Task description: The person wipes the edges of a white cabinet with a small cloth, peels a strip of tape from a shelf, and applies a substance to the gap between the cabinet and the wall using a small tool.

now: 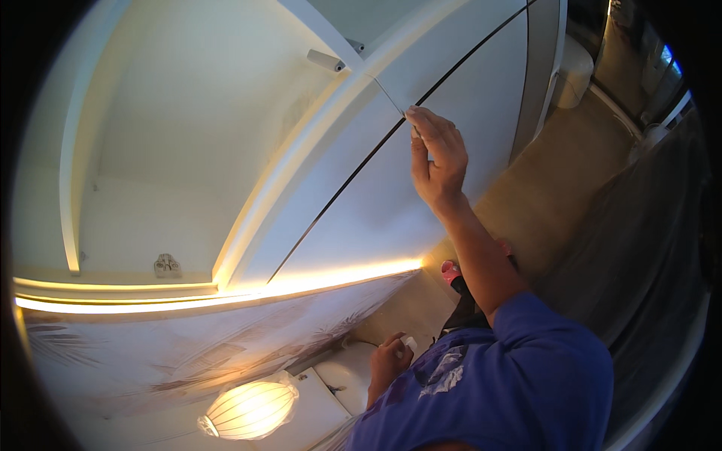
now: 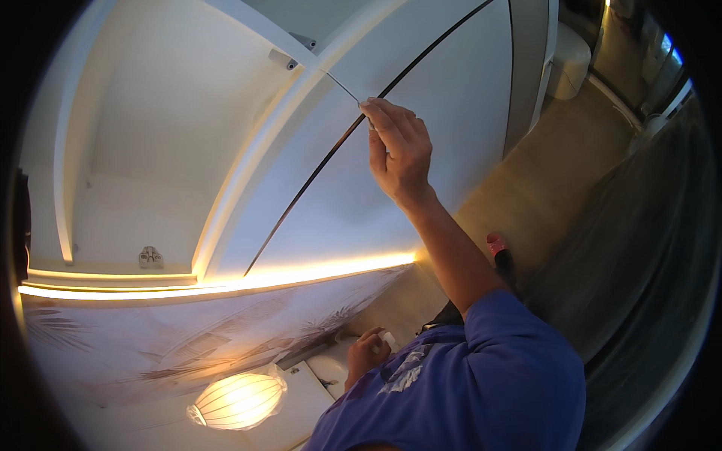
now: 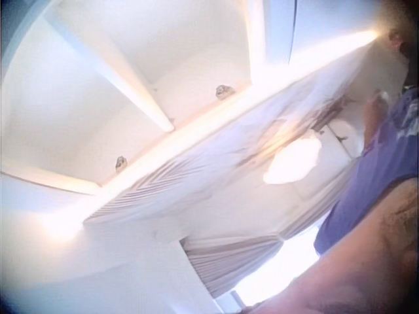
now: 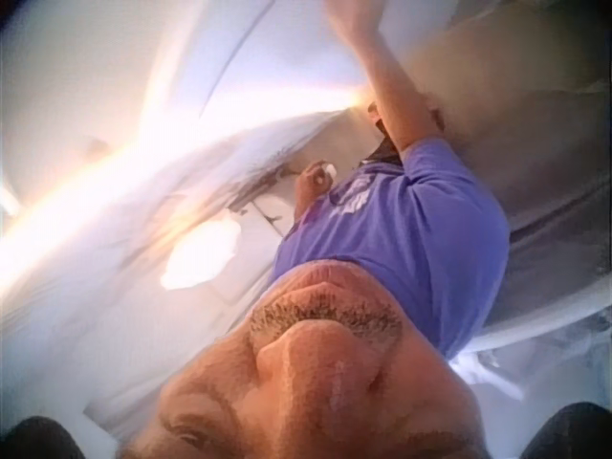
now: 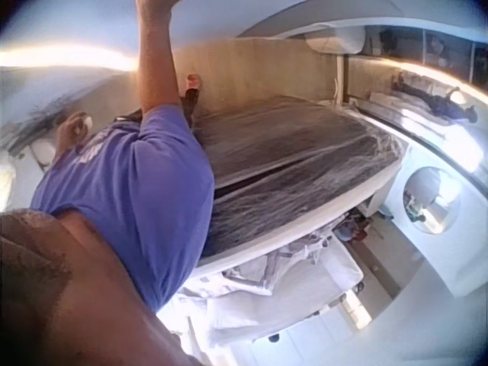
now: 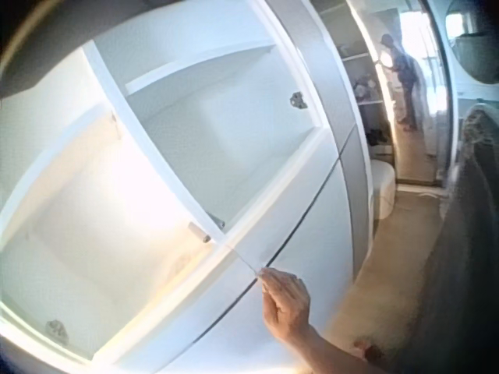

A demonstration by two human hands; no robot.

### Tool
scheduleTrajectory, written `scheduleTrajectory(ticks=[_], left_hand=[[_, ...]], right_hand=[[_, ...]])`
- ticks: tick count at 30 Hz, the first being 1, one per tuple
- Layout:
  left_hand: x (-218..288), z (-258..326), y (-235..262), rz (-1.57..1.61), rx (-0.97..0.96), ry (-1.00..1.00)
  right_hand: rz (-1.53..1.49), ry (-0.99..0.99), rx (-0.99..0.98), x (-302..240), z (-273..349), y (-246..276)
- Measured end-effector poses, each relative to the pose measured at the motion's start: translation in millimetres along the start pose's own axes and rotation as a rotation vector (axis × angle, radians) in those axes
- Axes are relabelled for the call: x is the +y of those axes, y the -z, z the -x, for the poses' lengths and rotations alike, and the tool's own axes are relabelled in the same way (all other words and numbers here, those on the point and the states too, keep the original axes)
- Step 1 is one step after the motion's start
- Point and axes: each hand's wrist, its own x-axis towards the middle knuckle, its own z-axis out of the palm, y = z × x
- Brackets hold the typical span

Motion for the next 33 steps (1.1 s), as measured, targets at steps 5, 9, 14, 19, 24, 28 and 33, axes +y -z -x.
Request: scheduleTrajectory(ticks=[5,9,14,19,24,28,33], left_hand=[[-16,13,2,-0.035,0.013,-0.016],[-24,26,-1,0.023,0.017,0.027],[-16,31,2,0.003,-0.007,0.081],[-5,33,9,0.034,-0.04,0.206],[-21,35,6,-0.009,-0.021,0.121],[-14,32,8,-0.024,-0.053,0.142],[-18,34,7,-0.003,-0.017,0.112]], right_hand=[[0.001,-0.086,0.05,1,31,-29],[-0.022,-0.153,0.048,2,50,-40],[0.02,-0.175,0.088,-6,48,-49],[0.047,-0.141,0.118,-14,28,-60],[0.083,-0.19,0.103,-7,45,-50],[0.063,-0.144,0.121,-8,39,-57],[0.091,-0.162,0.099,-20,21,-54]])
